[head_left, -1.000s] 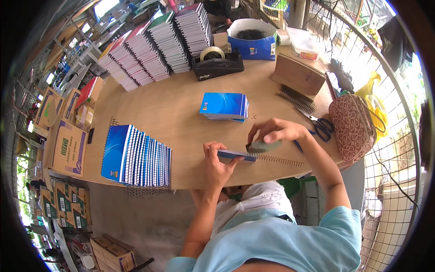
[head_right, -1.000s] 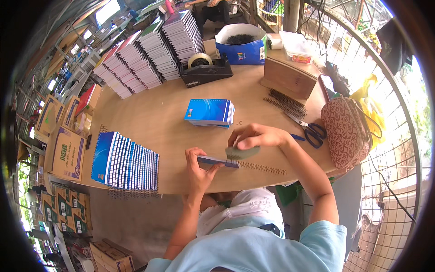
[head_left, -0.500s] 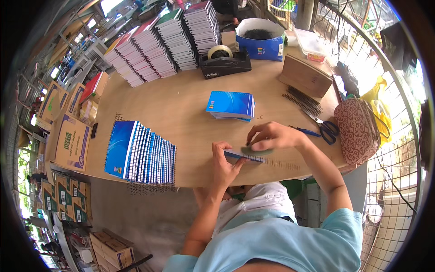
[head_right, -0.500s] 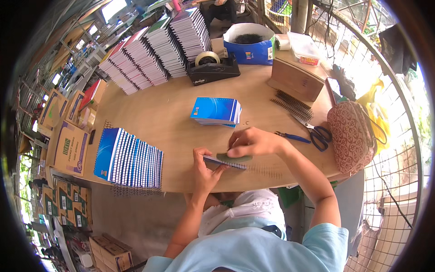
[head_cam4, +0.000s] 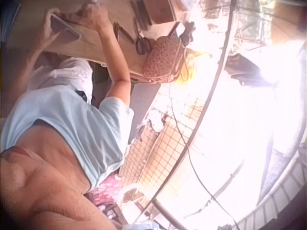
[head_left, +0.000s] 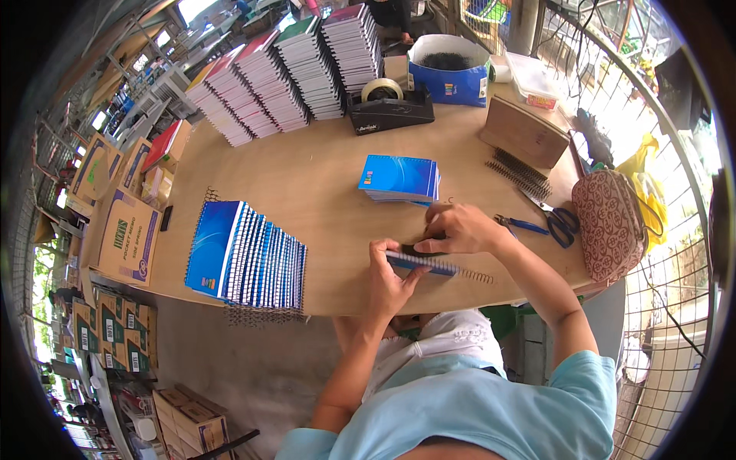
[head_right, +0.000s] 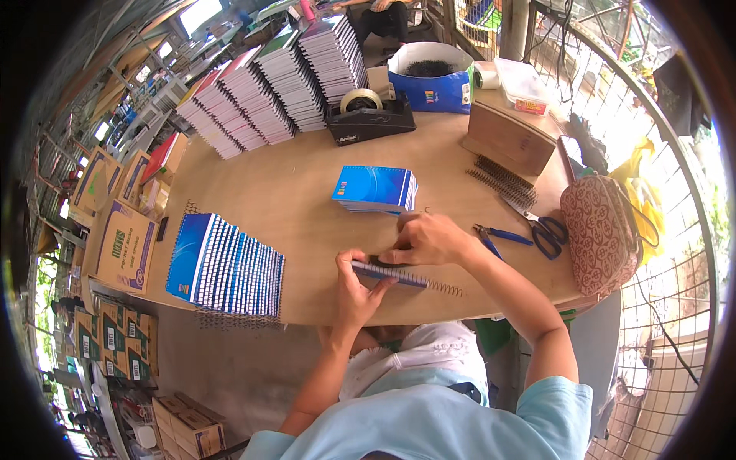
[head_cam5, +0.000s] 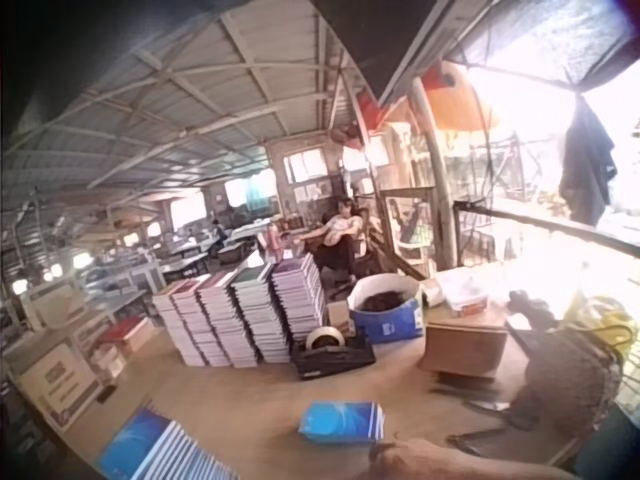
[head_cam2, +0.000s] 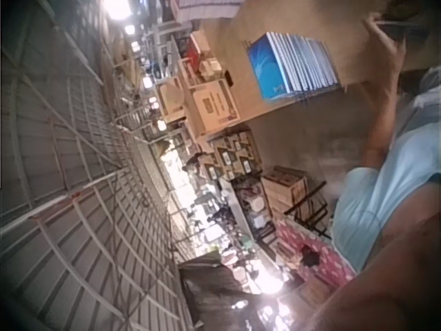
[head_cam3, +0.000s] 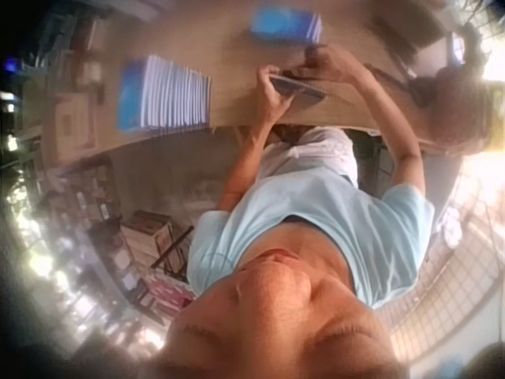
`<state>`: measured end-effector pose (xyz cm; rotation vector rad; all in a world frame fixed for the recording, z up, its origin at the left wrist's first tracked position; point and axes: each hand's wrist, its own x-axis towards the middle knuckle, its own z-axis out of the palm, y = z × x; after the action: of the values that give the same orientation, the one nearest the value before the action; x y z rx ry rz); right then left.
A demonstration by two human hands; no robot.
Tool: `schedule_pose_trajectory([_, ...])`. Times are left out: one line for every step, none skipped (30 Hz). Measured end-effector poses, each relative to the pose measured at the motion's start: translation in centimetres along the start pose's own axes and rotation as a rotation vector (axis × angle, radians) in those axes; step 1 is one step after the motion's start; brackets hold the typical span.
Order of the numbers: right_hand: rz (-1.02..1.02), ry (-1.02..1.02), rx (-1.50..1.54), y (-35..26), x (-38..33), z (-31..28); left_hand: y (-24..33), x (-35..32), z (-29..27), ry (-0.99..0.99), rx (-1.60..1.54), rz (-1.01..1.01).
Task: The person manually threads wire coils into the spiral-punch holes of several blue notebooks, using pliers to crimp the ends, and places each finished item onto a stack.
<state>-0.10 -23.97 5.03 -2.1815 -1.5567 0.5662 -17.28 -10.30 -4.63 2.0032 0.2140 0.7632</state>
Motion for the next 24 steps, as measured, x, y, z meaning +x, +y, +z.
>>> schedule_pose_trajectory([0.014,0.036,0.039,0.6,0.1,0.0,-0.2,0.0,-0.2,0.0,0.002,0.004])
schedule_pose_trajectory([0.013,0.04,0.039,1.2,0.2,0.0,-0.7,-0.2,-0.5,0.057,-0.193,-0.021])
schedule_pose_trajectory([-0.106,0.076,0.352,1.7,0.1,0.0,-1.1,-0.2,-0.8,0.113,-0.391,-0.05])
schedule_pose_trajectory([-0.225,0.111,0.665,2.0,0.1,0.0,-1.5,0.0,-1.3,0.112,-0.392,-0.049])
schedule_pose_trajectory([-0.279,0.045,0.787,2.0,0.3,0.3,-2.1,0.3,-2.0,0.07,-0.506,-0.111])
schedule_pose_trajectory([-0.278,0.038,0.788,1.2,0.4,0.5,-2.6,0.4,-2.6,0.034,-0.618,-0.18])
schedule_pose_trajectory([-0.154,0.05,0.407,-0.1,0.3,0.5,-3.0,0.5,-3.0,0.026,-0.553,-0.176])
schedule_pose_trajectory([-0.031,0.061,0.025,-0.8,0.4,0.6,-3.2,0.3,-3.0,0.031,-0.55,-0.179])
schedule_pose_trajectory([-0.025,0.128,0.128,-0.2,0.8,0.9,-3.2,0.5,-2.9,0.03,-0.569,-0.205])
schedule_pose_trajectory([-0.03,0.13,0.124,0.4,0.8,0.9,-3.2,0.6,-2.9,0.03,-0.587,-0.231])
schedule_pose_trajectory([-0.148,0.106,0.469,1.0,0.9,0.8,-3.2,0.8,-3.0,0.034,-0.586,-0.226])
schedule_pose_trajectory([-0.257,0.071,0.816,1.0,0.9,0.8,-3.0,0.8,-2.9,0.03,-0.629,-0.215])
schedule_pose_trajectory([-0.214,0.053,0.672,0.6,0.9,1.1,-2.8,0.8,-2.8,0.026,-0.672,-0.204])
schedule_pose_trajectory([-0.211,0.046,0.671,0.5,1.0,1.3,-2.7,0.7,-2.7,0.031,-0.676,-0.208])
schedule_pose_trajectory([-0.12,0.071,0.412,0.3,1.2,1.3,-2.6,0.9,-2.9,0.021,-0.668,-0.227])
schedule_pose_trajectory([-0.029,0.095,0.152,0.2,1.4,1.3,-2.6,1.0,-3.0,0.012,-0.661,-0.245])
schedule_pose_trajectory([-0.076,0.133,0.267,0.7,1.4,1.3,-2.6,1.0,-3.0,0.012,-0.661,-0.243])
schedule_pose_trajectory([-0.079,0.127,0.267,0.5,1.5,1.4,-2.6,0.7,-2.9,0.014,-0.666,-0.252])
schedule_pose_trajectory([-0.12,0.11,0.365,0.2,1.6,1.4,-2.6,0.5,-2.8,0.016,-0.672,-0.262])
schedule_pose_trajectory([-0.16,0.092,0.463,-0.2,1.7,1.4,-2.8,0.5,-2.9,0.02,-0.672,-0.265])
schedule_pose_trajectory([-0.071,0.059,0.383,-0.9,1.7,1.0,-2.8,0.6,-3.0,0.002,-0.661,-0.262])
schedule_pose_trajectory([-0.07,0.058,0.382,-0.6,1.8,1.3,-2.8,0.7,-3.1,-0.016,-0.651,-0.259])
schedule_pose_trajectory([-0.083,0.11,0.328,0.2,1.9,2.0,-2.9,0.6,-3.1,-0.017,-0.653,-0.259])
schedule_pose_trajectory([-0.102,0.16,0.273,0.7,1.9,2.3,-3.1,0.4,-3.2,-0.019,-0.705,-0.242])
